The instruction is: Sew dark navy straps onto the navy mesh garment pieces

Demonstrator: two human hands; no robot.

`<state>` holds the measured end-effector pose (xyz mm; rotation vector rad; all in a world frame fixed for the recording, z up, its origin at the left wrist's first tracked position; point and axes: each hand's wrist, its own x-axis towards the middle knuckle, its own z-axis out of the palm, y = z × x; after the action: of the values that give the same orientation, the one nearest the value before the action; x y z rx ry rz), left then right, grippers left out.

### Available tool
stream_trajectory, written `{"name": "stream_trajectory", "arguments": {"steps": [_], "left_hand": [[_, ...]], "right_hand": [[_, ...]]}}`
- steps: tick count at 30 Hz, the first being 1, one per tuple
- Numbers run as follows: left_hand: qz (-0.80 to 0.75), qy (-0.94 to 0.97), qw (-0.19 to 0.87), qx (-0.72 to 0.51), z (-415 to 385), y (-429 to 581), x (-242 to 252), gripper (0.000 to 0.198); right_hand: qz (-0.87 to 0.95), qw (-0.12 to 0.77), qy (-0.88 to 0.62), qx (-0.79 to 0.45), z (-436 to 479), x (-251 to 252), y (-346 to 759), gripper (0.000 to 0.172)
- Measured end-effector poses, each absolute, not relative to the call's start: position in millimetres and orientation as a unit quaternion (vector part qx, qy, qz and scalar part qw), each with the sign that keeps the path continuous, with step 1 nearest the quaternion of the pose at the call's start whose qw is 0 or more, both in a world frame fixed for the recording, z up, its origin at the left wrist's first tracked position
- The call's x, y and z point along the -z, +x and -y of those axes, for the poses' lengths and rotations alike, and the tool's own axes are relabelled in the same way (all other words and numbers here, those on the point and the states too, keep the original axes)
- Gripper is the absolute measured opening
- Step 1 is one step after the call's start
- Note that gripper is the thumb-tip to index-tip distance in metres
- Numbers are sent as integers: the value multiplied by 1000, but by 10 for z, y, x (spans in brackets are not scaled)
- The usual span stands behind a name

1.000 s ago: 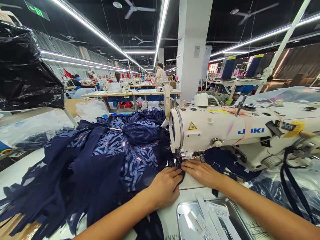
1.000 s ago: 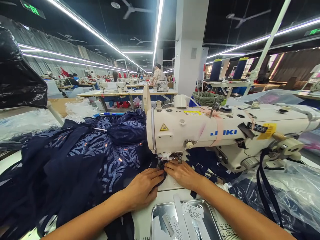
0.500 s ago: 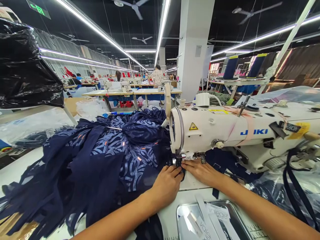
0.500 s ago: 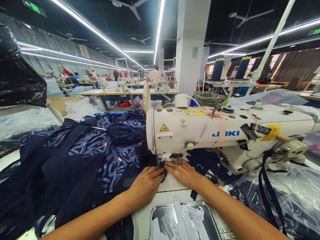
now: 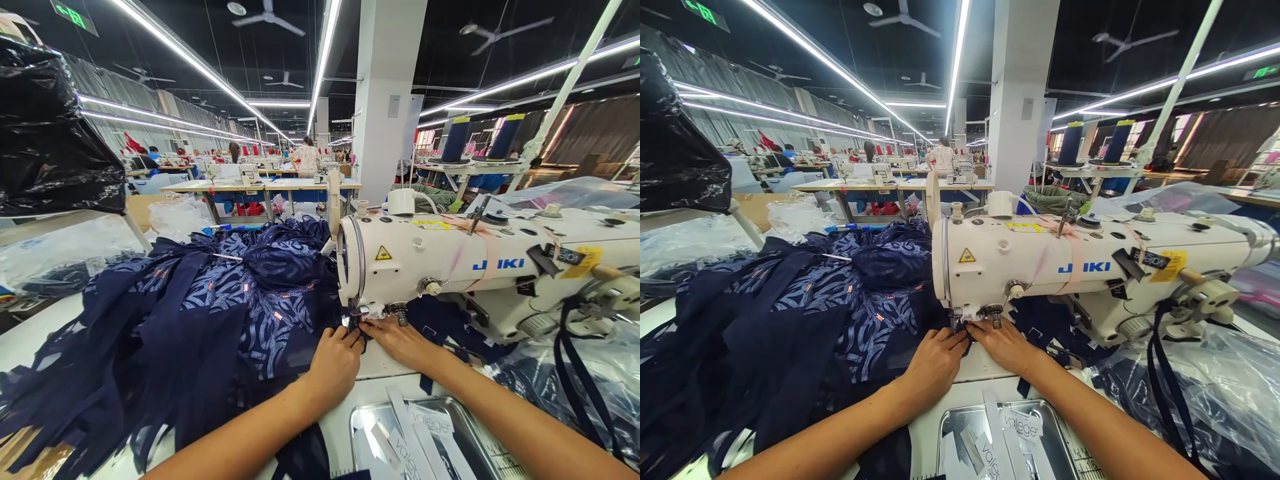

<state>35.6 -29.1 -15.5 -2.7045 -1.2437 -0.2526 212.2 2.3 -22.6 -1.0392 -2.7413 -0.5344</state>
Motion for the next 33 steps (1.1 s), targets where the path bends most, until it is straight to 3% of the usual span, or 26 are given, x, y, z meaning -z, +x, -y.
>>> {"name": "stream_trajectory", "arguments": {"steps": [15,21,27,33], "left_hand": [[401,-893,-63,194,164,45,92,42],[403,-902,-26,152,212,114,59,32],[393,-909,-9,135,253,118,121,37],[391,-912,22,122,320,135,111,38]], "right_hand": [[914,208,-343,69,50,311,2072,26],[907,236,-349,7,40,313,2050,28],[905,283,-306,-85,-53,320,2134,27],[929,231,-288,10,-4,326,2167,27]]}}
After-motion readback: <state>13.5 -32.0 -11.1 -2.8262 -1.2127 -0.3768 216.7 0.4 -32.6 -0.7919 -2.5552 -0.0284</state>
